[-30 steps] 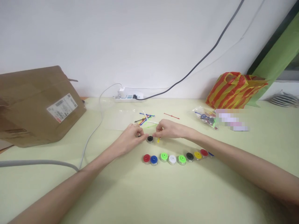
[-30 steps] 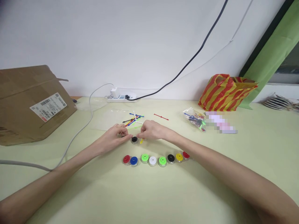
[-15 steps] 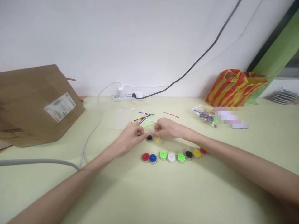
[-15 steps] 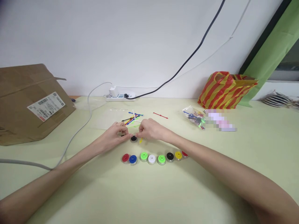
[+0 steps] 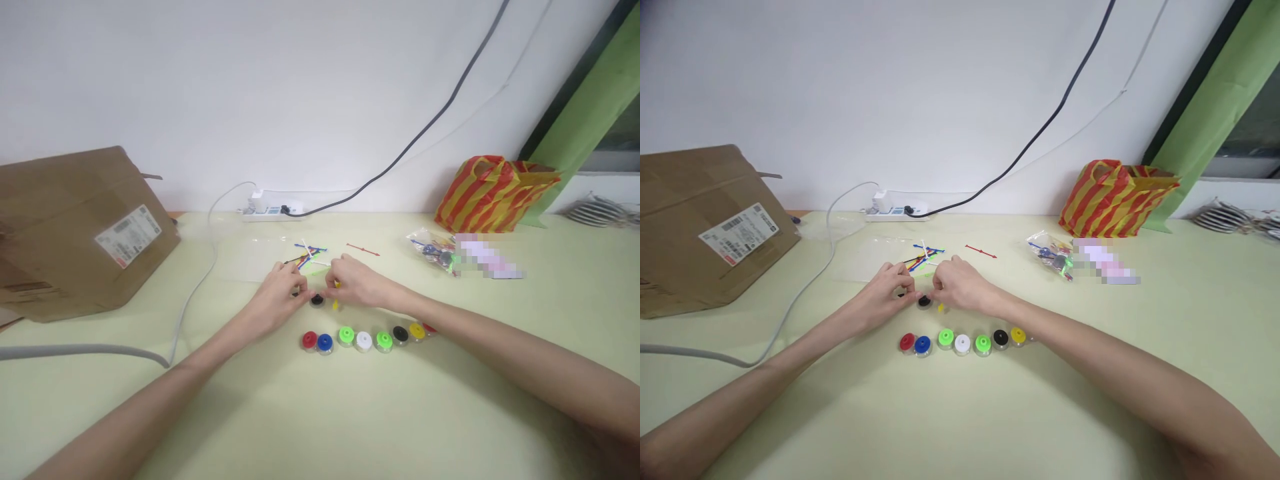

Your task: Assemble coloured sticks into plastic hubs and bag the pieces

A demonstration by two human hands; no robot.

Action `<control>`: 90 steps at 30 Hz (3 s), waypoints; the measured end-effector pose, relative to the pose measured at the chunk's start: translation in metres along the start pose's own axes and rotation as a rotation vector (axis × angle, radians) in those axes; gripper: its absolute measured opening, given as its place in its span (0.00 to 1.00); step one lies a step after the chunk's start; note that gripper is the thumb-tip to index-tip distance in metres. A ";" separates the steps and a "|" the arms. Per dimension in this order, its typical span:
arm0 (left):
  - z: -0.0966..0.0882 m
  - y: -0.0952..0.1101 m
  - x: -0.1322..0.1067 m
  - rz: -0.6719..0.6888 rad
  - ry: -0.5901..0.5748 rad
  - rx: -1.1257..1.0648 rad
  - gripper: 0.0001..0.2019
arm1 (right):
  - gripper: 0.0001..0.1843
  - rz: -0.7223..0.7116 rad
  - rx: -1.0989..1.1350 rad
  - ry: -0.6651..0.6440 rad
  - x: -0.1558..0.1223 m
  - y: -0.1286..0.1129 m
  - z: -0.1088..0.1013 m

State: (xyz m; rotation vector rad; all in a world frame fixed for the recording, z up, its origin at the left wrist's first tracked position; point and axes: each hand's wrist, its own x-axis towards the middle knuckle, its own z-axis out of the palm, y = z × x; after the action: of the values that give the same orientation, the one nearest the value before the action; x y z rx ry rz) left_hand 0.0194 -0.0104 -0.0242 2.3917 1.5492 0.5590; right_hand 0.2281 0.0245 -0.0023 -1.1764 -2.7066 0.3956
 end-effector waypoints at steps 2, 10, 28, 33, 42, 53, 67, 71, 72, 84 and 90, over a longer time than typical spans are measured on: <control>0.000 0.000 -0.001 -0.012 0.004 -0.001 0.17 | 0.20 -0.015 -0.034 0.028 0.000 0.000 0.000; 0.000 0.004 -0.001 -0.037 0.069 0.016 0.15 | 0.22 -0.043 -0.092 0.058 -0.004 -0.003 -0.005; -0.006 0.005 0.001 -0.040 0.171 -0.025 0.17 | 0.18 -0.040 -0.091 0.121 0.000 0.003 -0.013; 0.000 0.000 0.002 -0.090 0.121 -0.038 0.18 | 0.19 -0.063 0.018 0.075 0.003 0.011 -0.005; 0.006 -0.013 0.011 -0.057 0.077 0.014 0.14 | 0.20 -0.041 0.062 0.036 0.005 0.006 0.003; 0.006 -0.007 0.011 0.035 0.070 0.066 0.14 | 0.10 -0.094 -0.176 0.155 -0.004 -0.007 -0.008; 0.009 -0.005 0.002 0.002 0.193 0.108 0.13 | 0.13 -0.413 -0.039 -0.106 -0.029 -0.061 -0.007; 0.005 0.000 0.002 0.030 0.195 0.150 0.10 | 0.10 -0.346 -0.028 -0.001 -0.019 -0.044 -0.018; 0.004 0.001 0.002 0.036 0.202 0.146 0.10 | 0.09 -0.328 -0.040 0.016 -0.017 -0.039 -0.019; -0.003 0.011 -0.006 0.351 0.251 0.119 0.11 | 0.16 -0.004 -0.301 0.178 0.004 0.032 -0.042; 0.001 0.016 -0.008 0.477 0.175 0.146 0.12 | 0.13 0.199 -0.335 0.087 0.014 0.096 -0.026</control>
State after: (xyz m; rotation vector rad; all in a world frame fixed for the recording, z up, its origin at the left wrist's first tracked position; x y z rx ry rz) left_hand 0.0302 -0.0239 -0.0206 2.9131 1.1019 0.7870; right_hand 0.2919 0.1021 -0.0058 -1.5152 -2.6566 -0.0921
